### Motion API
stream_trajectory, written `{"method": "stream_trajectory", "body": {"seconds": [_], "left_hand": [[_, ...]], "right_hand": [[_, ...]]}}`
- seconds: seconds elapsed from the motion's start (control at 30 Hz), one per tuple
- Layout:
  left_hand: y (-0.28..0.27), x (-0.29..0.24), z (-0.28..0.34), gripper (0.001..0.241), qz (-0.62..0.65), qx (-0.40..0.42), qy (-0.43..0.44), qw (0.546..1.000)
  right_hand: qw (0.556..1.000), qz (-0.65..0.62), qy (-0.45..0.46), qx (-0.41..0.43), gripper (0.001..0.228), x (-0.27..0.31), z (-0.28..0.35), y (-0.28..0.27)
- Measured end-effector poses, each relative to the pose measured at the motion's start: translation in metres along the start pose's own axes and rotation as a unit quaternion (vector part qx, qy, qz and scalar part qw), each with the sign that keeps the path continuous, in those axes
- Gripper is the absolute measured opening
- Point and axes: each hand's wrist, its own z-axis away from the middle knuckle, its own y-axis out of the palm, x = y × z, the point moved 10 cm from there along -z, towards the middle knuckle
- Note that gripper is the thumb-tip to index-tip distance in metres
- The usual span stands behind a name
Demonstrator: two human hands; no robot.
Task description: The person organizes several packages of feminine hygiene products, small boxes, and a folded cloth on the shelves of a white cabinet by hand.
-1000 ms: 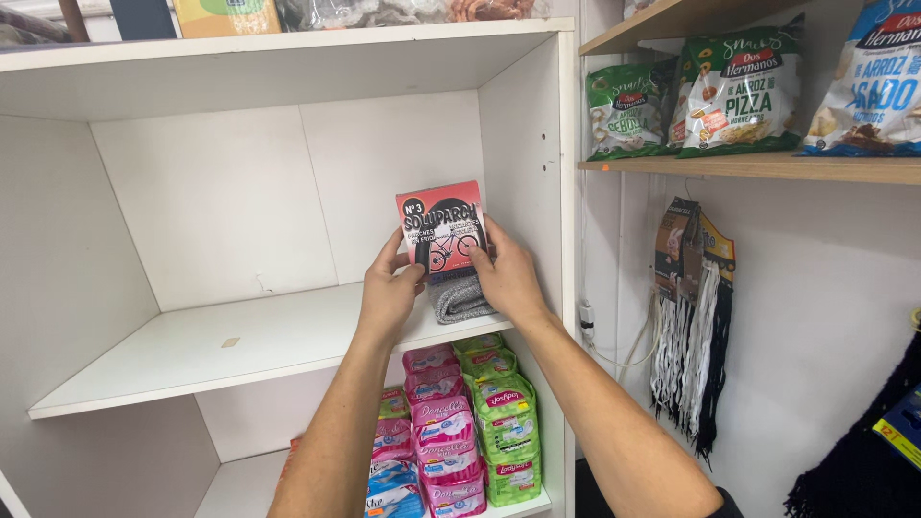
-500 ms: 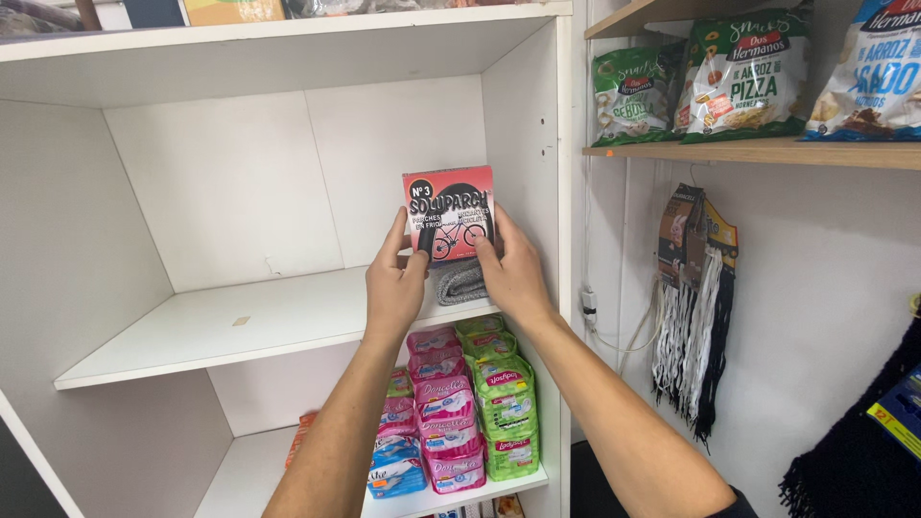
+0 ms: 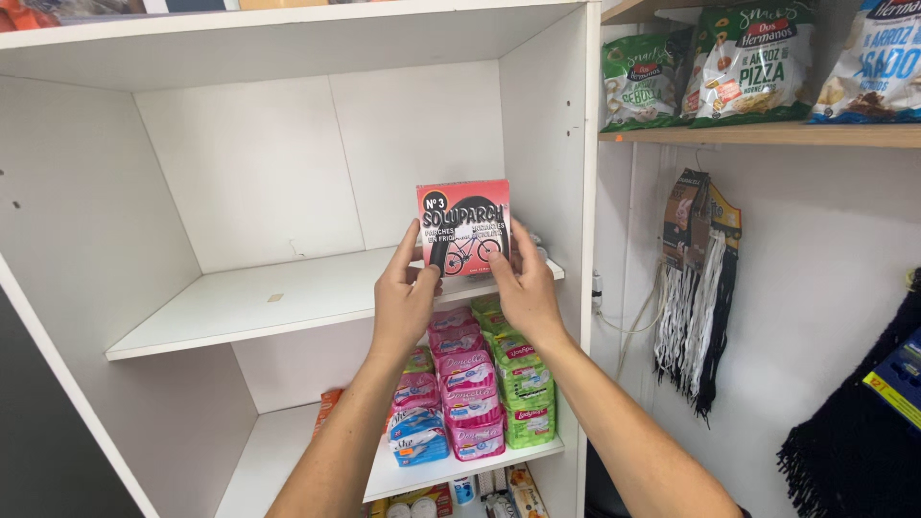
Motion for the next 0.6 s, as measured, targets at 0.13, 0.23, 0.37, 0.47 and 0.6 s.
{"method": "stream_trajectory", "body": {"seconds": [0.13,0.23,0.37,0.47,0.6], "left_hand": [[-0.026,0.015,0.016,0.074,0.007,0.015,-0.003,1.0],[-0.052,0.035,0.034,0.074,0.021,0.018,-0.003,1.0],[-0.088,0.06,0.076,0.073,0.022,0.025,-0.007,0.999],[-0.119,0.082,0.111,0.072,0.03,0.027,-0.012,0.999],[-0.162,0.148,0.154,0.071,0.055,0.018,-0.045,0.997]], "right_hand": [[1.0,-0.008,0.014,0.002,0.067,0.012,0.034,0.016],[0.999,-0.031,0.036,-0.005,0.066,0.012,0.067,0.033],[0.996,-0.068,0.05,0.01,0.065,-0.008,0.117,0.061],[0.994,-0.091,0.059,0.026,0.064,-0.033,0.162,0.087],[0.987,-0.109,0.107,0.041,0.066,-0.06,0.223,0.128]]}}
